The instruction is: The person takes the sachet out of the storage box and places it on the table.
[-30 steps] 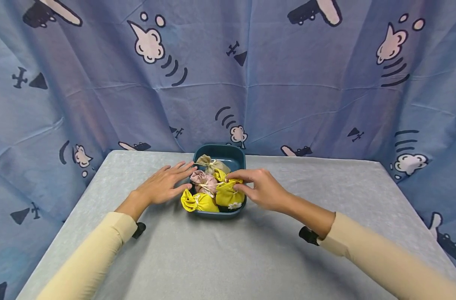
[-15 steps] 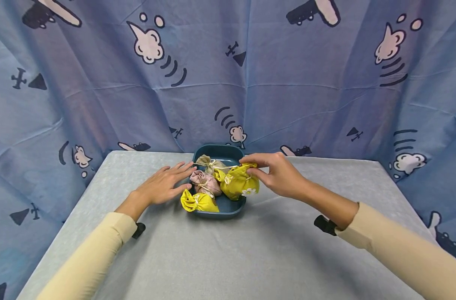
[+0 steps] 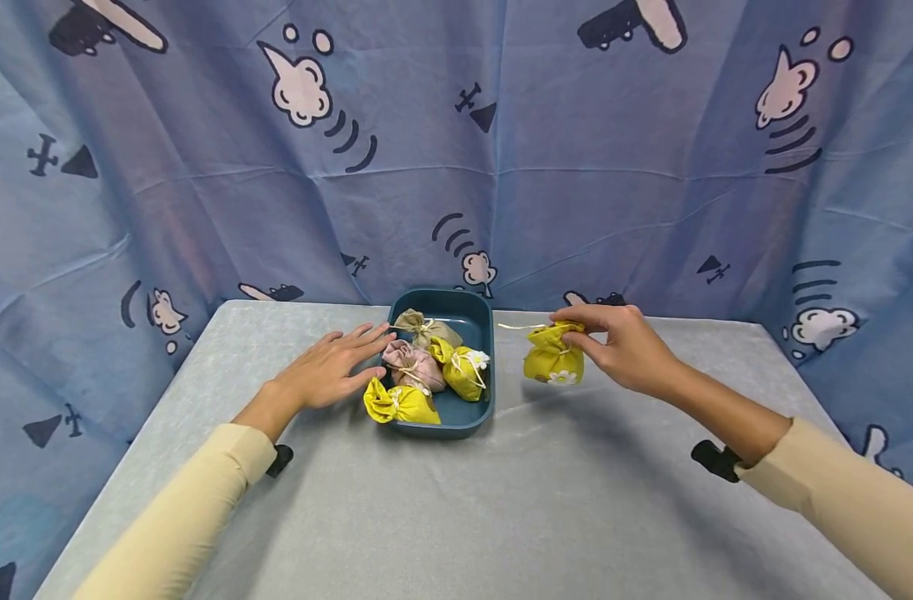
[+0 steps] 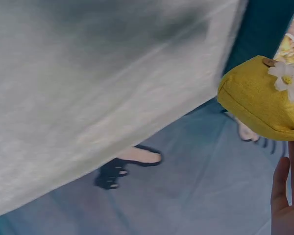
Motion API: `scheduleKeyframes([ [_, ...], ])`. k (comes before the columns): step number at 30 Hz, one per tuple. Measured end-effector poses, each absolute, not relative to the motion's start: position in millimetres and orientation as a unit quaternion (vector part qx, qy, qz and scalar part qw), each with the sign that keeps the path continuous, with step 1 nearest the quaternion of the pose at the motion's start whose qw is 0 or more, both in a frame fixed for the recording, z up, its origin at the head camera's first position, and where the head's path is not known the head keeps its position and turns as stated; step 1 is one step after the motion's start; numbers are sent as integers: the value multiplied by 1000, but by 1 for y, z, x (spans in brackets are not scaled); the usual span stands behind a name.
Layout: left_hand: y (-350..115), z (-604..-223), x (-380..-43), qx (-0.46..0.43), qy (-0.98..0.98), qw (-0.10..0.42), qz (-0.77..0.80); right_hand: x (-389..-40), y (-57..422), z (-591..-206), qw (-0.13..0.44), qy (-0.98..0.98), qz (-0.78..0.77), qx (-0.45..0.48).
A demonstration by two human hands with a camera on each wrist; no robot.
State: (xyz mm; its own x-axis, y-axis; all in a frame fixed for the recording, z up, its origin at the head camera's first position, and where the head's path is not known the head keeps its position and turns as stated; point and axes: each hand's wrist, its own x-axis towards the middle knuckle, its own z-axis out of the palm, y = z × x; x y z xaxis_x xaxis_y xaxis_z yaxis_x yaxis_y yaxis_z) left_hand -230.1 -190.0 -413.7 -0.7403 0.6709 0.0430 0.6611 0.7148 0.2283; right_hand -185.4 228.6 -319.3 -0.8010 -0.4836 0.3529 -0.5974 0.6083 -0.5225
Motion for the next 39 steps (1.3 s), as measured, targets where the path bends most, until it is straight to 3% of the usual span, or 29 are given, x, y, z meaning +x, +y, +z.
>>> scheduleKeyframes([
  [11, -190, -413, -231, 353, 928, 29, 119, -192, 273, -344, 112, -912, 294, 262],
  [25, -190, -415, -231, 356, 926, 22, 124, -198, 291, -366, 97, -925, 290, 225],
  [39, -189, -413, -229, 349, 929, 31, 122, -199, 281, -348, 73, -925, 300, 223],
])
